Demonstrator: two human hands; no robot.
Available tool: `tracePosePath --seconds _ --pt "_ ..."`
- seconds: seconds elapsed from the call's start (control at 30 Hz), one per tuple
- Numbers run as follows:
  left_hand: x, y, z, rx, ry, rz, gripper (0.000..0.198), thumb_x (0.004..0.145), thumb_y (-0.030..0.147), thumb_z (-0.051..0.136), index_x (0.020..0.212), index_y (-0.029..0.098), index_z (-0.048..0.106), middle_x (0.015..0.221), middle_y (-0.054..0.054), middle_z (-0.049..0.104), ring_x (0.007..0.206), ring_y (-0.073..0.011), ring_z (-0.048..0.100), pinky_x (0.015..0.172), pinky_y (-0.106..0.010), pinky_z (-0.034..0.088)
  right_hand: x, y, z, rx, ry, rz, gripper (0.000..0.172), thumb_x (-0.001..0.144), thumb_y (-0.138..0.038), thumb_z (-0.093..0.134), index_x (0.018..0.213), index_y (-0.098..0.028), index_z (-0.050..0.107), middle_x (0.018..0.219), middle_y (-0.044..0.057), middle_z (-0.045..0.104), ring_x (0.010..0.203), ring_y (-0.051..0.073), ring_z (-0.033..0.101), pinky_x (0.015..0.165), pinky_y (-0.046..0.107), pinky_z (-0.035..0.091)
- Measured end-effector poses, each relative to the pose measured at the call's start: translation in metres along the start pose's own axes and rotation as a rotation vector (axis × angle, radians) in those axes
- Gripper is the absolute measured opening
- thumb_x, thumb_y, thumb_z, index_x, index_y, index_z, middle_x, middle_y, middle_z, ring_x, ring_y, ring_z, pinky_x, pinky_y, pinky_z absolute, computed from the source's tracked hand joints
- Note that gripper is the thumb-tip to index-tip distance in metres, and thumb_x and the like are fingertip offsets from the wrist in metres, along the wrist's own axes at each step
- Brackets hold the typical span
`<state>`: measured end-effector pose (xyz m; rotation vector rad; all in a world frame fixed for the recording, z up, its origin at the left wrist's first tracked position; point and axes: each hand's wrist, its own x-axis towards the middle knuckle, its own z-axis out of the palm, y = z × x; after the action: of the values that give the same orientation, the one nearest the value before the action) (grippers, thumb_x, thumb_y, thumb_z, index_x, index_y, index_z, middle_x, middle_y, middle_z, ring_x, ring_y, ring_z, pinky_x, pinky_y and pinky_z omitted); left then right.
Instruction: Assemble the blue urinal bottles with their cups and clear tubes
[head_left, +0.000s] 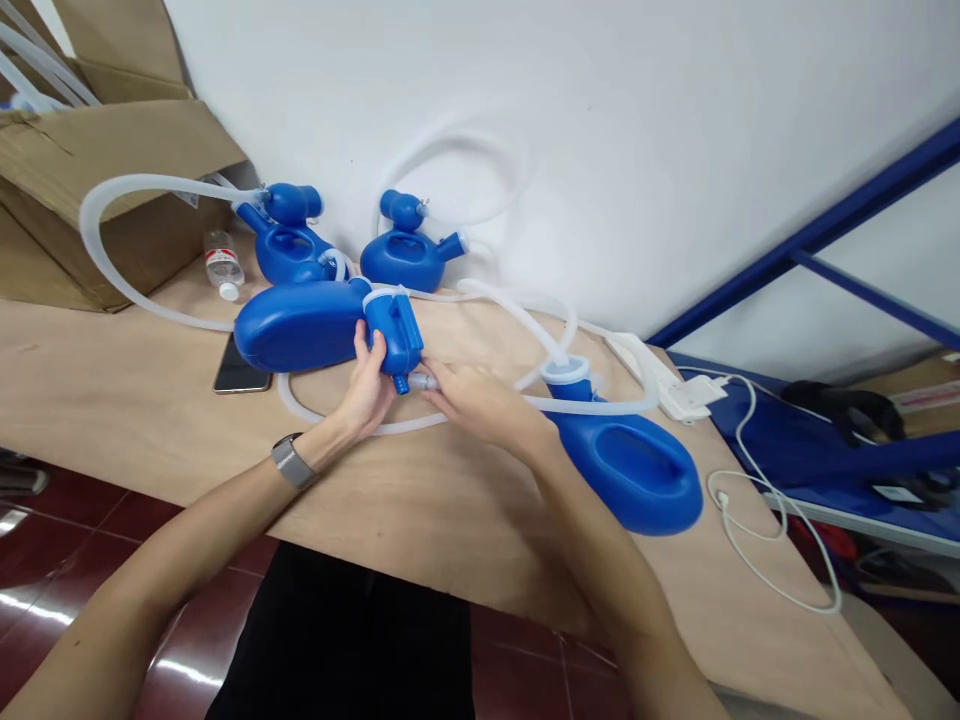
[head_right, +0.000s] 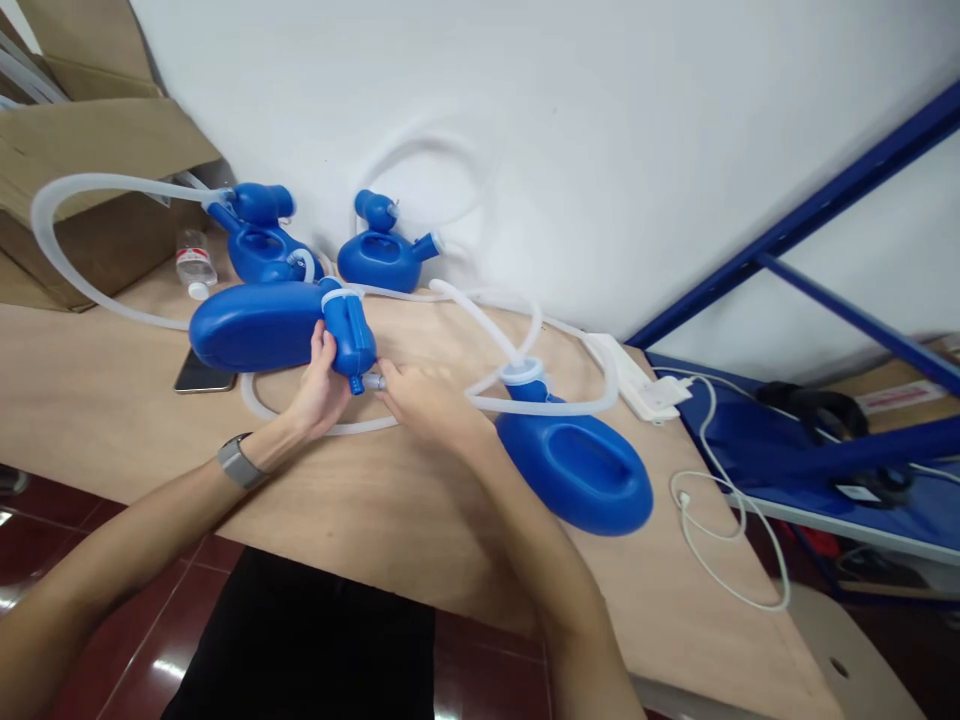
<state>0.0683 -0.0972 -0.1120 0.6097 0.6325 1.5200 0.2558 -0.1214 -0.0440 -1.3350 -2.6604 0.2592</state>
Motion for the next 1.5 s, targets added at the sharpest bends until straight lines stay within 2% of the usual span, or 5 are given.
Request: tracePosePath --seconds 0.23,0.57,1.0,1.23,1.5 --pt "-0.002 0.015 -0.006 0.107 -0.195 -0.009 0.107 0.070 0.031 0.099 0.154 0.049 0.036 0.140 -0.001 0.066 0.124 -0.0258 0.070 0.105 -0.049 0.062 -0.002 0.023 -0.013 0.239 -0.062 -0.070 0.036 0.112 -0.047 0.050 0.120 -0.022 0.075 0.125 0.011 0.079 0.113 0.030 0.073 0.102 0.044 0.055" --pt "0.034 0.018 -0.031 0.253 -0.116 0.335 0.108 0.047 0.045 0.111 0.125 0.037 0.037 0.129 -0.001 0.062 0.120 -0.0226 0.070 0.097 -0.036 0.063 -0.007 0.043 -0.021 0.281 0.034 -0.059 0.034 0.105 -0.046 0.054 0.094 -0.020 0.071 0.089 0.005 0.070 0.081 0.021 0.061 0.078 0.035 0.044" --pt "0.019 0.028 -0.016 0.303 -0.099 0.449 0.124 0.040 0.047 0.112 0.147 0.038 0.050 0.154 -0.008 0.055 0.150 -0.0354 0.054 0.109 -0.040 0.060 -0.011 0.039 -0.029 0.297 0.133 -0.093 0.037 0.108 -0.044 0.051 0.128 -0.022 0.074 0.125 0.009 0.079 0.111 0.029 0.072 0.101 0.043 0.053" --pt "0.024 0.025 -0.028 0.366 -0.074 0.467 0.100 0.046 0.054 0.110 0.130 0.029 0.061 0.132 -0.006 0.066 0.138 -0.0321 0.063 0.109 -0.038 0.058 -0.010 0.033 -0.028 0.230 0.224 -0.119 0.039 0.113 -0.050 0.049 0.116 -0.023 0.077 0.116 0.009 0.081 0.109 0.029 0.073 0.099 0.042 0.055" --pt "0.023 0.043 -0.030 0.536 -0.161 0.516 0.109 0.036 0.061 0.109 0.128 0.026 0.064 0.137 -0.009 0.065 0.142 -0.0375 0.057 0.118 -0.043 0.050 -0.021 0.038 -0.032 0.106 0.445 -0.196 0.032 0.112 -0.045 0.053 0.120 -0.024 0.076 0.112 0.009 0.080 0.097 0.027 0.073 0.093 0.043 0.056"
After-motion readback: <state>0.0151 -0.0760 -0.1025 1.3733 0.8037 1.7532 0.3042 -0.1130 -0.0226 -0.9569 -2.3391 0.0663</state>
